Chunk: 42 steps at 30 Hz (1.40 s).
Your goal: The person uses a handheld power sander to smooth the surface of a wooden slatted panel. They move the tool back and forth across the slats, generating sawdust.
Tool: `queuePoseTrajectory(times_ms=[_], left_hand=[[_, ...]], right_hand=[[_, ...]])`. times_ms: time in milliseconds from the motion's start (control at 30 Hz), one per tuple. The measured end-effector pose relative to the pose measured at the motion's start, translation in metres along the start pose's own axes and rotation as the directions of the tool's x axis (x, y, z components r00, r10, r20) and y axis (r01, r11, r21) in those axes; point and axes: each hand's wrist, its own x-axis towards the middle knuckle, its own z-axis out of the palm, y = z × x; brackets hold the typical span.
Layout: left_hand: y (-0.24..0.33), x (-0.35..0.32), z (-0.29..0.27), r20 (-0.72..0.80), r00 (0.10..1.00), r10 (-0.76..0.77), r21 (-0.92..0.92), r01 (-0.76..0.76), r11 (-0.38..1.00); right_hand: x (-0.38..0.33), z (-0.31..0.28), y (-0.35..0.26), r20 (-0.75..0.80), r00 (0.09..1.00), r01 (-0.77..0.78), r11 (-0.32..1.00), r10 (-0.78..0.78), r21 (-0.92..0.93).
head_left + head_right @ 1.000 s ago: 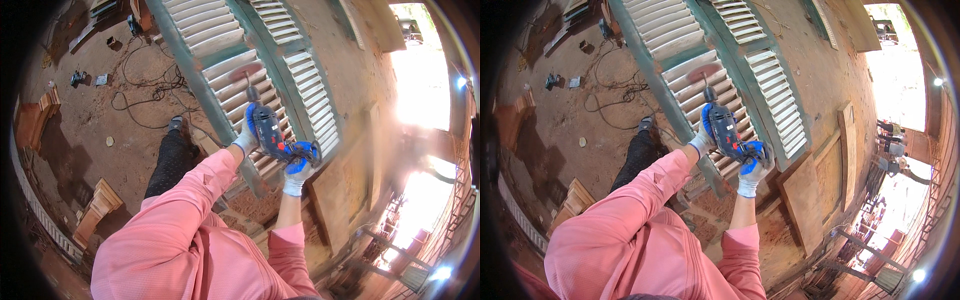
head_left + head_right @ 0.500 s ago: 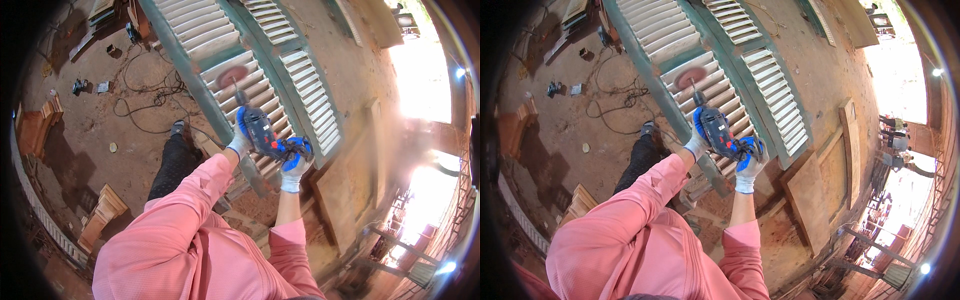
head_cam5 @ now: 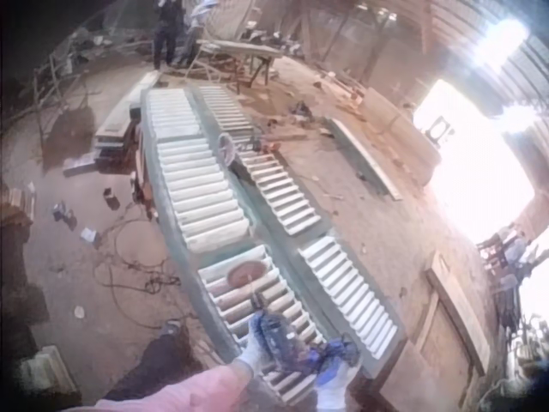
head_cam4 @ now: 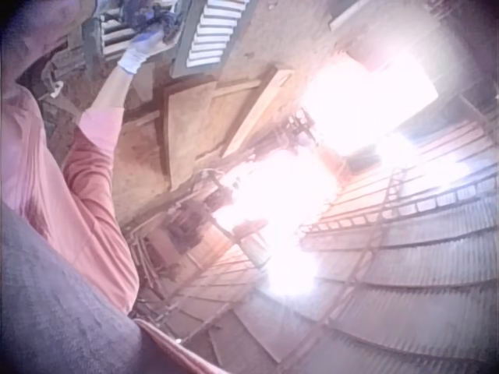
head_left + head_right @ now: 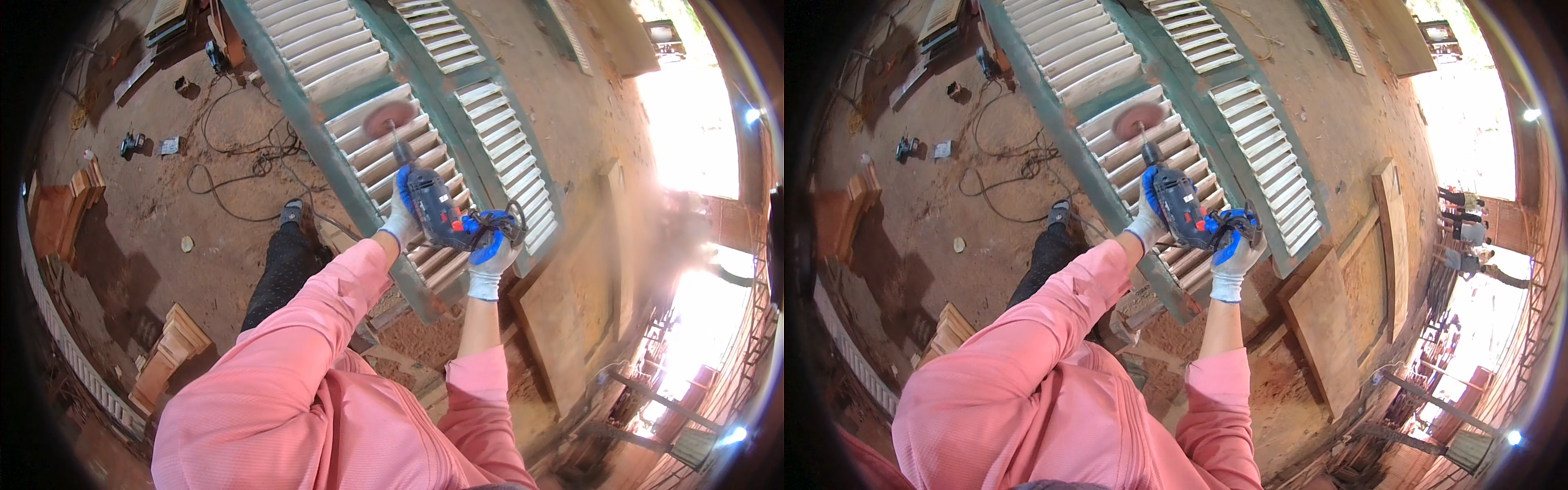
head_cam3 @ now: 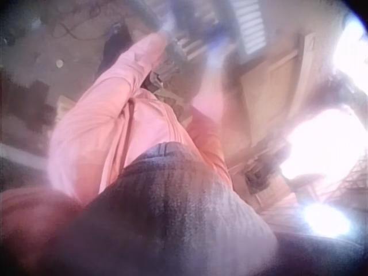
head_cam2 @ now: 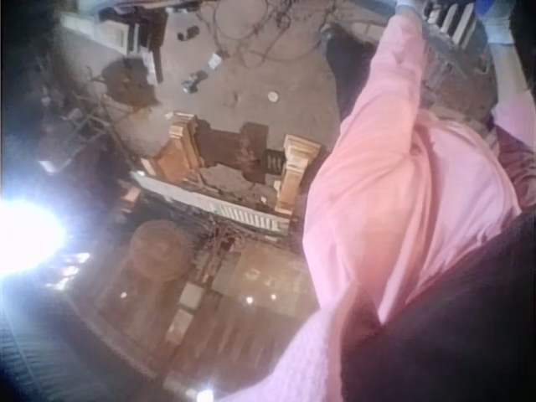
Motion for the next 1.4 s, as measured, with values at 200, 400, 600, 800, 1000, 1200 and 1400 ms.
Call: queuePoseTrajectory(times_ms=[200,400,600,800,1000,1200,1400], left_hand=[[0.0,0.022,-0.002,0.065,0.997,-0.036,-0.032,0.038,0.999],[-0.002,0.002,-0.007,-0.032,0.999,-0.004,0.02,0.005,1.0],[0.006,-0.036,0.0,-0.108,0.994,0.031,0.033,-0.028,0.999],[0.006,-0.05,-0.003,-0.132,0.991,0.022,0.021,-0.02,1.0],[0.008,-0.017,-0.006,-0.079,0.996,0.039,0.078,-0.033,0.996],[0.005,0.022,0.006,-0.04,0.999,-0.025,0.063,0.027,0.998],[-0.003,0.001,0.036,-0.098,0.991,-0.092,0.021,0.094,0.995]], right_hand=[[0.011,0.006,0.0,-0.051,0.998,0.037,0.999,-0.035,0.03],[0.002,-0.001,0.0,-0.056,0.998,-0.01,1.0,0.01,-0.008],[-0.017,0.004,-0.002,0.026,0.997,-0.076,0.997,0.076,0.028],[-0.022,-0.015,0.012,-0.043,0.995,-0.085,0.996,0.086,0.025],[-0.009,0.018,-0.005,-0.066,0.995,-0.071,0.996,0.074,0.049],[0.017,0.017,-0.007,-0.157,0.987,0.031,0.999,-0.029,0.01],[0.012,-0.004,-0.011,-0.1,0.995,-0.008,1.0,0.009,0.016]])
